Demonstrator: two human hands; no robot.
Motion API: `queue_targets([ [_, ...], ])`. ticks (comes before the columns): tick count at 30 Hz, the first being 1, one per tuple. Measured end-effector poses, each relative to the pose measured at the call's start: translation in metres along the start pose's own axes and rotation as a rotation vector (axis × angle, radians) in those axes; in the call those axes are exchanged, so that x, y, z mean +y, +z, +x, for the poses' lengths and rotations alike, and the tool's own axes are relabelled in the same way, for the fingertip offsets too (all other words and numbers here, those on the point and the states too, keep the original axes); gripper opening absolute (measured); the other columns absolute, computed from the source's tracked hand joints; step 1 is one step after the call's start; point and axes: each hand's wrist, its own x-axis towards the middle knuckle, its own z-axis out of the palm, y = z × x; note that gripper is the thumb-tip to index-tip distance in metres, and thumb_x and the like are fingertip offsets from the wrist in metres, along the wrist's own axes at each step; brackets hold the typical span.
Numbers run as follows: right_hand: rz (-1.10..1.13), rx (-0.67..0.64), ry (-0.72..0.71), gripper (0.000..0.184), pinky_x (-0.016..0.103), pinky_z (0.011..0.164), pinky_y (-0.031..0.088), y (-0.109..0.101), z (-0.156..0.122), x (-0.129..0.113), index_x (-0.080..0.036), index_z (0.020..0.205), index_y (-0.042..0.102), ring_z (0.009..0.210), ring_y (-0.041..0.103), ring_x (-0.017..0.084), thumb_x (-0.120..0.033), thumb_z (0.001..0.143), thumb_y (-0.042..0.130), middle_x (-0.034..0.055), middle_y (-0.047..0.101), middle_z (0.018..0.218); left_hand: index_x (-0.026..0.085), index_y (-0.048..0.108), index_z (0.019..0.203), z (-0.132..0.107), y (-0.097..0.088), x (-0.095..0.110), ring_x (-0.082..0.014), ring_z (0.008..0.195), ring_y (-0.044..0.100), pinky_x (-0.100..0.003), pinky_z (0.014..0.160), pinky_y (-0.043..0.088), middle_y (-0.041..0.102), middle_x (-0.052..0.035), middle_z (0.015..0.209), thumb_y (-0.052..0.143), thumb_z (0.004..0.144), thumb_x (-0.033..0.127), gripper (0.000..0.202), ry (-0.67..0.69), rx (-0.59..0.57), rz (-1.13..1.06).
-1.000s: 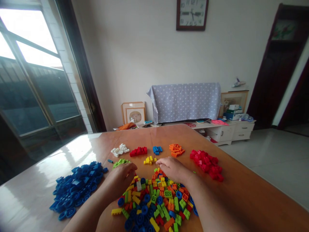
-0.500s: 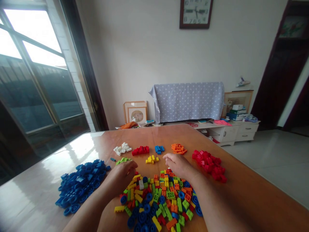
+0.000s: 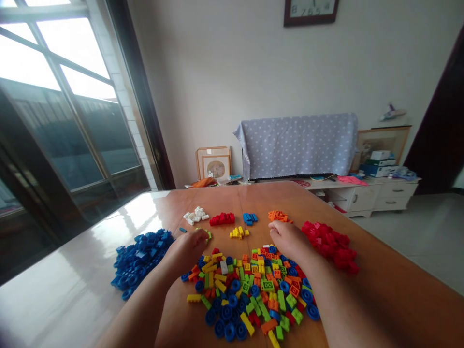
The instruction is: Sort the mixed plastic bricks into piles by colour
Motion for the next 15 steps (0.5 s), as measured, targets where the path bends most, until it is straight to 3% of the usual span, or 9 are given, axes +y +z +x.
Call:
queue_targets([
  [3, 0.005, -0.041, 0.006, 0.029, 0.029, 0.077, 0.046, 0.000, 0.000, 0.004, -0.023, 0.104, 0.073, 0.091, 0.068, 0.023, -0.032, 0.086, 0.051, 0.0067, 0.076, 0.102, 0.023, 0.066, 0.093, 0.000, -0.002, -0.004, -0.0173, 0.077, 0.063, -0.025, 0.063, 0.034, 0.070, -0.0044, 0.085, 0.046, 0.089, 0.028, 0.020, -0.026, 0.009, 0.022],
  [8, 0.011, 0.057, 0.006, 0.027, 0.027, 0.063, 0.039, -0.003, -0.001, 0.005, -0.024, 0.091, 0.070, 0.076, 0.065, 0.021, -0.041, 0.089, 0.049, 0.0047, 0.074, 0.084, 0.022, 0.065, 0.088, -0.002, -0.007, -0.009, -0.0168, 0.078, 0.062, -0.024, 0.064, 0.034, 0.069, -0.0037, 0.083, 0.045, 0.088, 0.025, 0.020, -0.040, 0.028, 0.009],
  [12, -0.037, 0.110, -0.009, 0.039, 0.026, 0.055, 0.029, -0.003, -0.002, 0.003, -0.022, 0.067, 0.058, 0.062, 0.057, 0.018, -0.050, 0.090, 0.045, 0.0006, 0.060, 0.059, 0.021, 0.064, 0.085, -0.004, -0.013, -0.009, -0.0157, 0.073, 0.060, -0.024, 0.060, 0.031, 0.068, -0.0032, 0.080, 0.045, 0.086, 0.023, 0.019, -0.058, 0.031, 0.014],
  [15, -0.034, 0.141, -0.025, 0.043, 0.026, 0.052, 0.025, -0.002, -0.003, -0.001, -0.022, 0.062, 0.052, 0.057, 0.051, 0.016, -0.053, 0.091, 0.045, -0.0009, 0.052, 0.055, 0.021, 0.065, 0.087, -0.006, -0.016, -0.007, -0.0155, 0.070, 0.058, -0.024, 0.057, 0.028, 0.069, -0.0040, 0.082, 0.047, 0.082, 0.022, 0.018, -0.088, -0.010, 0.026],
])
